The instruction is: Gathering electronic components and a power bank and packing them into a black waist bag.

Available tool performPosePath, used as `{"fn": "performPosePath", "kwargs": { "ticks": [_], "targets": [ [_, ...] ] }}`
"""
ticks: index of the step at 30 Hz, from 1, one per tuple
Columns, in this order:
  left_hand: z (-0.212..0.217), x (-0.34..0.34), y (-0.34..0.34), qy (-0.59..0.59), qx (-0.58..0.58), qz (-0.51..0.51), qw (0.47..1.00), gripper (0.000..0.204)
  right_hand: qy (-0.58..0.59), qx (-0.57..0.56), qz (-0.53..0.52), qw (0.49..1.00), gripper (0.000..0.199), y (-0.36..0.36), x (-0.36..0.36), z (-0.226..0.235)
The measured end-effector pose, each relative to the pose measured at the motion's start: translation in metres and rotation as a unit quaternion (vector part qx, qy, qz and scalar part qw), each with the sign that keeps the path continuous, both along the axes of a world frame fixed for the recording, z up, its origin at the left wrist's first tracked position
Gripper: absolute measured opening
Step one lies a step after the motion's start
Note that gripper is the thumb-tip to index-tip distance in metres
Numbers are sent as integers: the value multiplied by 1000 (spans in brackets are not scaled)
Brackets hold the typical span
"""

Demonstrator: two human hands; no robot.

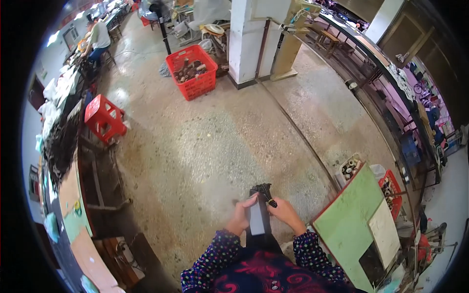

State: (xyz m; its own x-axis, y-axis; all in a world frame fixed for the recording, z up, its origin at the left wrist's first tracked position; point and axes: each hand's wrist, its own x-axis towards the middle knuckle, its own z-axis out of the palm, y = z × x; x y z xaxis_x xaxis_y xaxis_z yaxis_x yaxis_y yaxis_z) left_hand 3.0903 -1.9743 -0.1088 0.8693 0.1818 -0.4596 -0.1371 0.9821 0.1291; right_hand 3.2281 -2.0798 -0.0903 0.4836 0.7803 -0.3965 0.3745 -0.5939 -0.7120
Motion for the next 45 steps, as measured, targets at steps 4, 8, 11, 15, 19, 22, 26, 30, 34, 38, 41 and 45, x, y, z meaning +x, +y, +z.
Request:
{"fn": "performPosePath", "kwargs": {
  "ticks": [4,8,11,15,19,22,26,30,34,38,41,45],
  "targets": [
    [-3,101,90,60,7,3,998,40,-41,20,25,999,32,87,93,0],
    [-25,194,173,-8,-28,24,999,37,2,-22,25,999,31,181,194,-3],
    [-45,263,226,19,-59,55,997,39,-22,-37,45,998,29,241,266,-20],
    [-64,342,298,26,-98,122,987,42,-69,-63,119,988,29,333,351,-32],
    [-127,422,362,42,-42,170,984,55,-30,-71,120,990,35,405,436,-92],
    [-168,473,393,55,-44,171,983,55,-16,-135,129,982,37,447,485,-128],
    [-213,522,428,39,-79,157,984,52,-55,-156,142,976,31,486,531,-168],
    [-265,579,448,39,-79,110,990,53,-79,-199,106,971,28,496,581,-218],
    [-338,612,456,54,-96,52,993,55,-24,-191,74,979,25,491,614,-291],
    [-404,659,439,79,-102,15,991,57,50,-179,15,982,26,460,659,-364],
    [-435,699,427,96,-104,-31,989,63,86,-247,-24,965,25,441,700,-396],
    [-466,771,392,105,-117,-67,985,70,121,-279,-44,952,27,403,771,-425]
  ]
}}
